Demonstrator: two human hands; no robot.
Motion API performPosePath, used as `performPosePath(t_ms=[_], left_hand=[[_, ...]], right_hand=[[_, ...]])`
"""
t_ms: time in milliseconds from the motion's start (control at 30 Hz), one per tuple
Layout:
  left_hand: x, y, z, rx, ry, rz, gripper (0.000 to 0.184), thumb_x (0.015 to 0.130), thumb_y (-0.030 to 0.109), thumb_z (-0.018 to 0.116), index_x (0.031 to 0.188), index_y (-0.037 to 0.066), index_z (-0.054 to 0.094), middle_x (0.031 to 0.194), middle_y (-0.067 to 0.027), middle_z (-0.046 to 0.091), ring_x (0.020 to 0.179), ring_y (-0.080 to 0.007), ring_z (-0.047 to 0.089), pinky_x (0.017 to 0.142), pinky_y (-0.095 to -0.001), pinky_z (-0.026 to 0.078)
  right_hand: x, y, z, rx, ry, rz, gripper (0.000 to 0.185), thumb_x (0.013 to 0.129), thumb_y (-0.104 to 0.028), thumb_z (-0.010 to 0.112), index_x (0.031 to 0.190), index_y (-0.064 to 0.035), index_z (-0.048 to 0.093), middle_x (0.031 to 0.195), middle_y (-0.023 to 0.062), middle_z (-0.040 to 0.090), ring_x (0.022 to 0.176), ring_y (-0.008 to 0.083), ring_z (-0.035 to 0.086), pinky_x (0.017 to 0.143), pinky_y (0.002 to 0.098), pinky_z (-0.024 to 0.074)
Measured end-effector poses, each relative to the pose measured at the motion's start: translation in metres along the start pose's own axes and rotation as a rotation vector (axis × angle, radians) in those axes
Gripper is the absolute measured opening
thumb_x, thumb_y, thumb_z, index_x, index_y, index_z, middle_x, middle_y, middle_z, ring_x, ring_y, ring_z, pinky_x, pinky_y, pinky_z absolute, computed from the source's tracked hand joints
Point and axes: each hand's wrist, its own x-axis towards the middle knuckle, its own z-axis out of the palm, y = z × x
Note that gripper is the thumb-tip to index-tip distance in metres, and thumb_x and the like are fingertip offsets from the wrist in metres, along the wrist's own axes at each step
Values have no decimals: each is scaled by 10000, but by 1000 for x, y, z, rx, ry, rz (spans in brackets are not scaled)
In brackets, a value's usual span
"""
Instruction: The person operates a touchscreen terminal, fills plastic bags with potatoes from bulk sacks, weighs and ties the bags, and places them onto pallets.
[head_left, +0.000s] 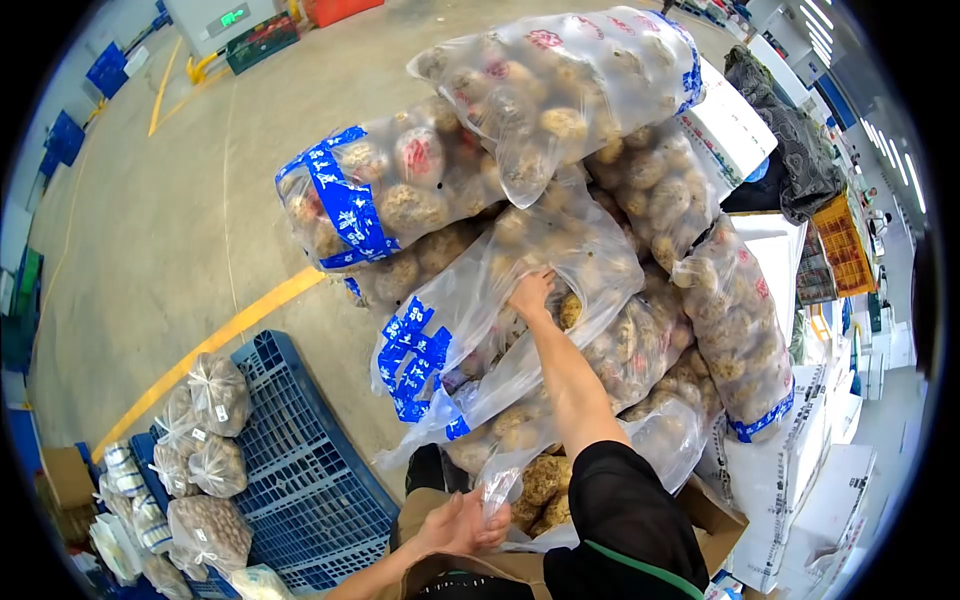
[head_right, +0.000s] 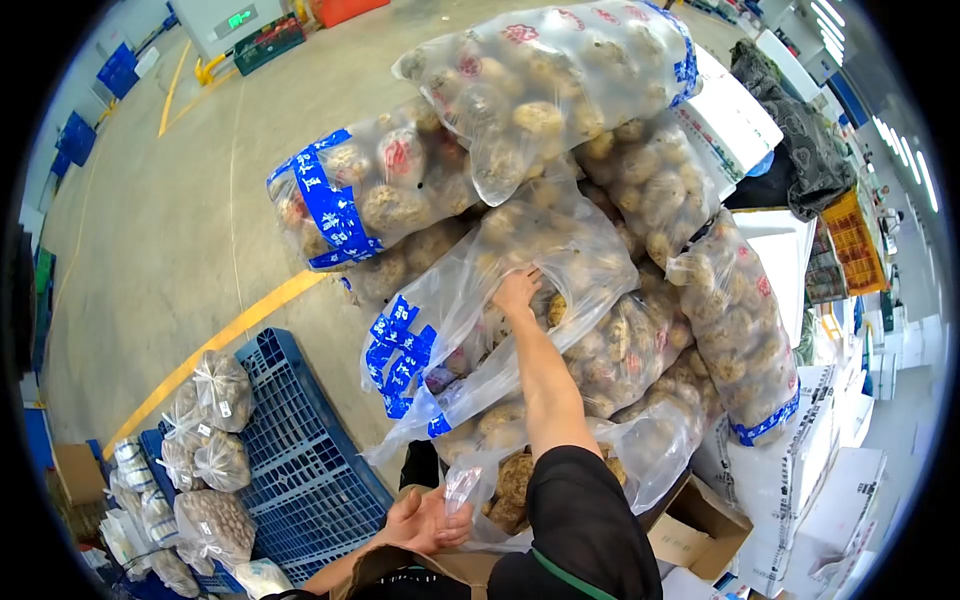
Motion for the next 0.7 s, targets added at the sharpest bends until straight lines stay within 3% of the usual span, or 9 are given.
performPosePath(t_ms=[100, 200, 300, 400, 500, 567, 600, 633, 700], left_hand=[[4, 1, -1, 19, -32, -13, 749, 806, 535, 595, 1368, 142, 292, 825, -65, 411, 631, -130, 373, 611, -263, 300], [5, 0, 5, 35, -32, -17, 745, 807, 535, 594, 1365, 144, 294, 815, -61, 405, 636, -127, 367, 607, -263, 301], [6, 2, 10, 79, 12, -13, 746, 806, 539, 594, 1363, 142, 295, 806, -55, 397, 643, -125, 365, 603, -261, 302], [4, -1, 13, 109, 35, -28, 779, 785, 549, 615, 1363, 138, 293, 807, -47, 396, 651, -126, 373, 601, -262, 300], [0, -4, 7, 146, 61, -14, 760, 756, 572, 632, 1309, 132, 354, 920, -64, 489, 699, -155, 430, 628, -270, 328], [-3, -7, 1, 88, 147, 20, 739, 757, 531, 651, 1307, 124, 371, 976, -95, 533, 765, -185, 496, 636, -290, 378], [0, -8, -3, 38, 51, 23, 736, 757, 529, 652, 1308, 128, 371, 984, -98, 532, 763, -190, 499, 640, -300, 391], [0, -11, -2, 75, 142, 65, 718, 761, 541, 641, 1288, 130, 378, 948, -84, 516, 718, -172, 470, 632, -293, 378], [7, -15, 9, 144, 93, 93, 669, 780, 561, 612, 1241, 131, 391, 854, -42, 458, 656, -120, 388, 602, -268, 329]], right_hand=[[-20, 4, -24, 289, -170, 80, 887, 667, -492, 625, 1295, 79, 367, 1332, 379, 229, 1226, 542, 247, 955, 617, 265], [-28, -7, -29, 193, -154, 155, 927, 635, -483, 657, 1332, 35, 331, 1342, 374, 211, 1191, 542, 291, 955, 608, 273], [-24, -7, -7, 204, 79, 112, 878, 604, -461, 689, 1338, -79, 394, 1348, 373, 191, 1142, 540, 341, 970, 592, 274], [-27, 2, -25, 273, -124, 95, 837, 566, -490, 722, 1306, -195, 468, 1327, 345, 226, 1115, 523, 369, 976, 571, 291], [-65, 20, -58, 489, -204, 53, 839, 506, -533, 753, 1256, -229, 530, 1281, 304, 297, 1136, 479, 380, 979, 544, 313], [-92, 45, -75, 583, -140, -67, 907, 479, -571, 776, 1238, -133, 540, 1176, 257, 400, 1119, 407, 421, 959, 461, 369], [-108, 55, -106, 652, -159, -91, 914, 491, -568, 781, 1232, -90, 539, 1151, 242, 424, 1106, 383, 438, 954, 429, 382], [-124, 70, -133, 895, -281, -126, 885, 549, -542, 783, 1216, -20, 530, 1167, 212, 443, 1125, 343, 443, 939, 385, 400], [-173, 81, -226, 1400, -557, -151, 859, 581, -517, 782, 1223, -12, 517, 1233, 188, 435, 1159, 310, 440, 952, 380, 391]])
